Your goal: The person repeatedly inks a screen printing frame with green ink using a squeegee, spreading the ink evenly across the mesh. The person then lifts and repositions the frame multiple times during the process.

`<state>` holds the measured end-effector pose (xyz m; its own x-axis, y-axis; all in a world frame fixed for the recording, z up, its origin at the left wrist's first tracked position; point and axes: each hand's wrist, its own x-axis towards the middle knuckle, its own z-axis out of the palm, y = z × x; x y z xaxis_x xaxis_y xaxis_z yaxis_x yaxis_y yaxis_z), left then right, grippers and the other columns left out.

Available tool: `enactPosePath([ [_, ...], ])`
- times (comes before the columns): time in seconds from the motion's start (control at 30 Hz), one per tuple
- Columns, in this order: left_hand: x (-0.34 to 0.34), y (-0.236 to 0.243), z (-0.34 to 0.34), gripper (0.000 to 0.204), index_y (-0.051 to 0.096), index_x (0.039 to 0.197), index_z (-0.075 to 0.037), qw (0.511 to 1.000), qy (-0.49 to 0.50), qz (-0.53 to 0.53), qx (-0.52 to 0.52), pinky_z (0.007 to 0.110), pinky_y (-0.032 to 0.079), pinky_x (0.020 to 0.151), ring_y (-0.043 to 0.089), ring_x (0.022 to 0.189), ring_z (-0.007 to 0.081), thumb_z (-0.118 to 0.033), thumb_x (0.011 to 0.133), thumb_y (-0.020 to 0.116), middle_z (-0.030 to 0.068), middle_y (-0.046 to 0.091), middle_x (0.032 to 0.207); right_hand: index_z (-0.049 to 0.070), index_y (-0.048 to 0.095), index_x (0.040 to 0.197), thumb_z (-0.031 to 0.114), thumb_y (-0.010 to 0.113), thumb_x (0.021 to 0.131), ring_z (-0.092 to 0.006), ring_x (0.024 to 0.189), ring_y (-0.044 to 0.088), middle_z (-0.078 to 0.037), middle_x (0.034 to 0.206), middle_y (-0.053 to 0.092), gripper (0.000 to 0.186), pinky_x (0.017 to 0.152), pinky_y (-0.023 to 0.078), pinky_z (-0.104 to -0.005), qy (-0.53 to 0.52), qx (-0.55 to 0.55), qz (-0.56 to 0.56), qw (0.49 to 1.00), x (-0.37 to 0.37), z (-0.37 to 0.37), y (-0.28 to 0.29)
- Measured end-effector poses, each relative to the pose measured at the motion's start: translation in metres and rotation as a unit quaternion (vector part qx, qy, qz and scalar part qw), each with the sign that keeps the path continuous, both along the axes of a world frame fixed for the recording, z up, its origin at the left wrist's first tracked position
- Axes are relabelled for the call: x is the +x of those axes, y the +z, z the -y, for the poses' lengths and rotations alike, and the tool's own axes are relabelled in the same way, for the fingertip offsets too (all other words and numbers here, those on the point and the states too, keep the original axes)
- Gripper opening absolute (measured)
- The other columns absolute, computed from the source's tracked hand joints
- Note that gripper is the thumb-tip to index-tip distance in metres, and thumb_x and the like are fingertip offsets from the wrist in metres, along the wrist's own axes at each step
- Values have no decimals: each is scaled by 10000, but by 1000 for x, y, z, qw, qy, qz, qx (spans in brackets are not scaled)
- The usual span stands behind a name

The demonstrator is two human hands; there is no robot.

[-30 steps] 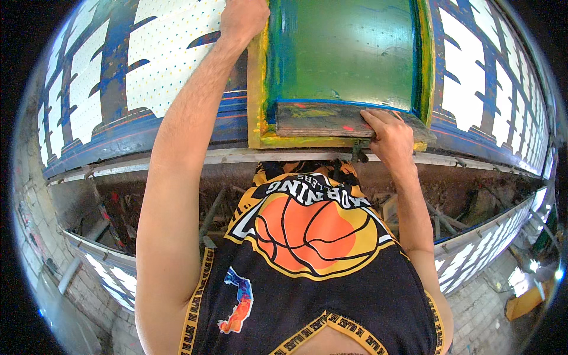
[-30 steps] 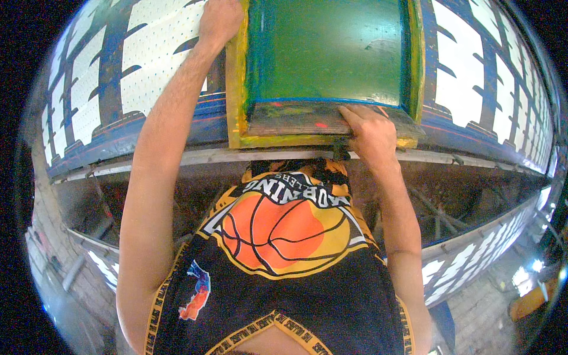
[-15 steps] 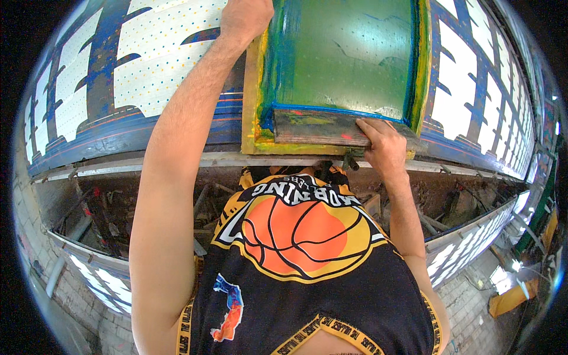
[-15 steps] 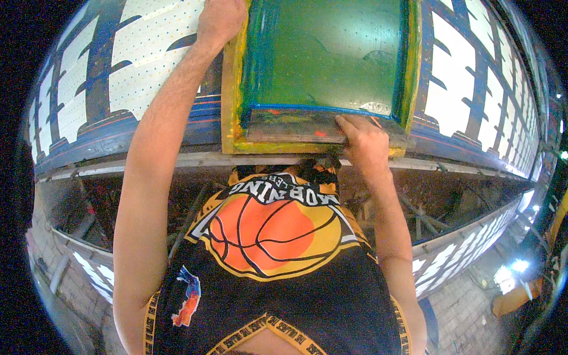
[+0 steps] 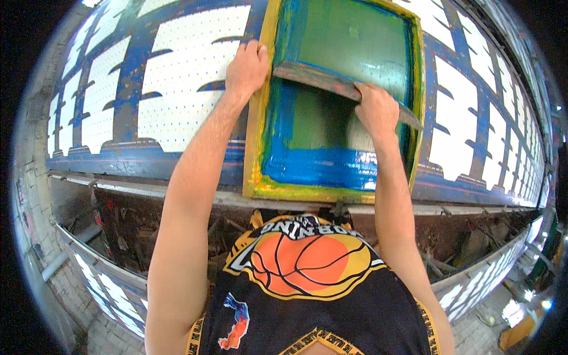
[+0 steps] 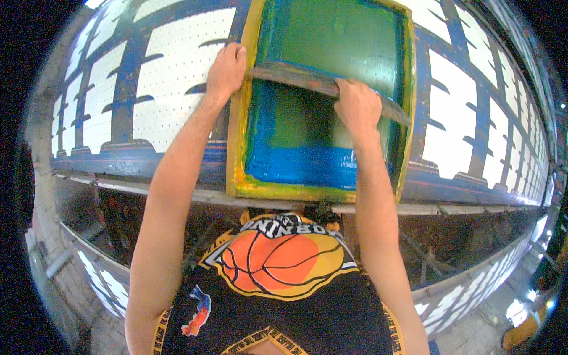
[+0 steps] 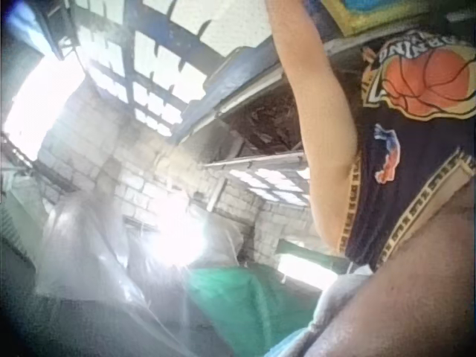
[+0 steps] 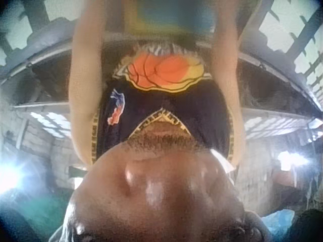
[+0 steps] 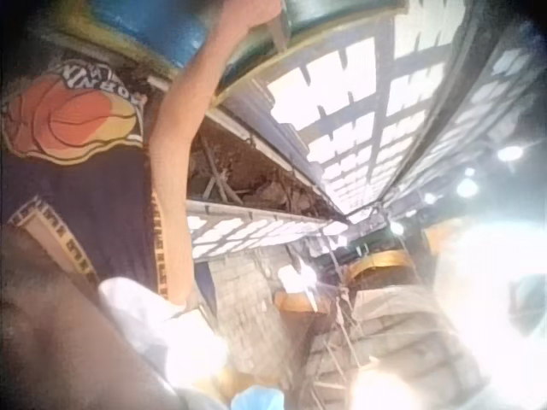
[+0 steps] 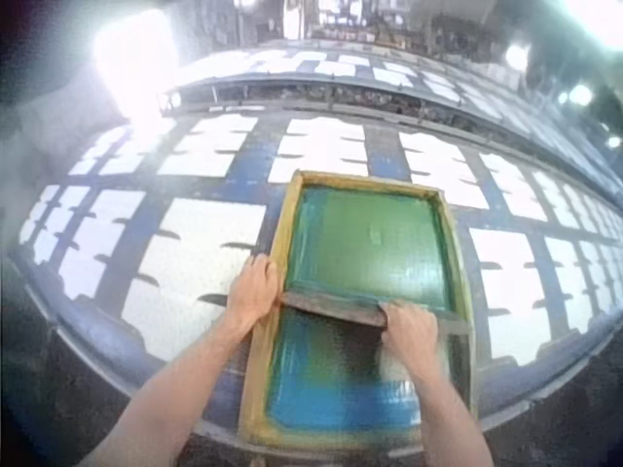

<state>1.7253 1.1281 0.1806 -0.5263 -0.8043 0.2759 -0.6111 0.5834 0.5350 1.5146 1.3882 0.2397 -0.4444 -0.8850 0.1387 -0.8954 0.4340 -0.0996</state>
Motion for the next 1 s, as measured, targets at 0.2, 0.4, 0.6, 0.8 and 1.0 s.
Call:
enactPosePath([
  [0.2, -3, 10, -3, 311, 655, 1187, -64, 999, 20, 10, 26, 567, 556, 923, 679, 1086, 460, -331, 1101, 522, 209, 702, 1158, 161, 815, 1068, 164, 770, 842, -378, 953, 774, -145, 1018, 791, 231, 805, 633, -506, 30, 6, -35, 999, -100, 107, 6],
  [0.4, -5, 14, -5, 290, 653, 1169, -50, 998, 37, 4, 53, 554, 559, 893, 701, 1038, 453, -310, 1097, 546, 234, 740, 1107, 103, 806, 1118, 199, 707, 900, -395, 1026, 781, -182, 1129, 797, 258, 902, 634, -513, 2, 61, -26, 998, -176, 191, 24],
  [0.6, -9, 20, -10, 266, 644, 1158, -35, 997, 42, 8, 56, 549, 553, 861, 709, 1000, 468, -279, 1094, 560, 248, 747, 1018, 57, 781, 1186, 348, 782, 892, -415, 1124, 754, -221, 1192, 779, 414, 961, 616, -525, 63, 101, -51, 992, -224, 230, 62],
  [0.8, -10, 25, -10, 296, 654, 1181, -31, 996, 48, 30, 61, 539, 545, 914, 704, 1058, 476, -299, 1102, 555, 266, 743, 1082, 69, 766, 1233, 345, 795, 884, -417, 1135, 750, -227, 1197, 776, 446, 974, 612, -535, 79, 84, -42, 992, -233, 243, 60],
  [1.0, -10, 23, -11, 281, 651, 1148, -19, 998, 51, 27, 34, 555, 558, 878, 708, 1019, 474, -277, 1092, 557, 264, 747, 1053, 40, 761, 1234, 322, 782, 846, -414, 1133, 748, -242, 1176, 776, 481, 978, 606, -531, 89, 118, -7, 989, -239, 242, 55],
])
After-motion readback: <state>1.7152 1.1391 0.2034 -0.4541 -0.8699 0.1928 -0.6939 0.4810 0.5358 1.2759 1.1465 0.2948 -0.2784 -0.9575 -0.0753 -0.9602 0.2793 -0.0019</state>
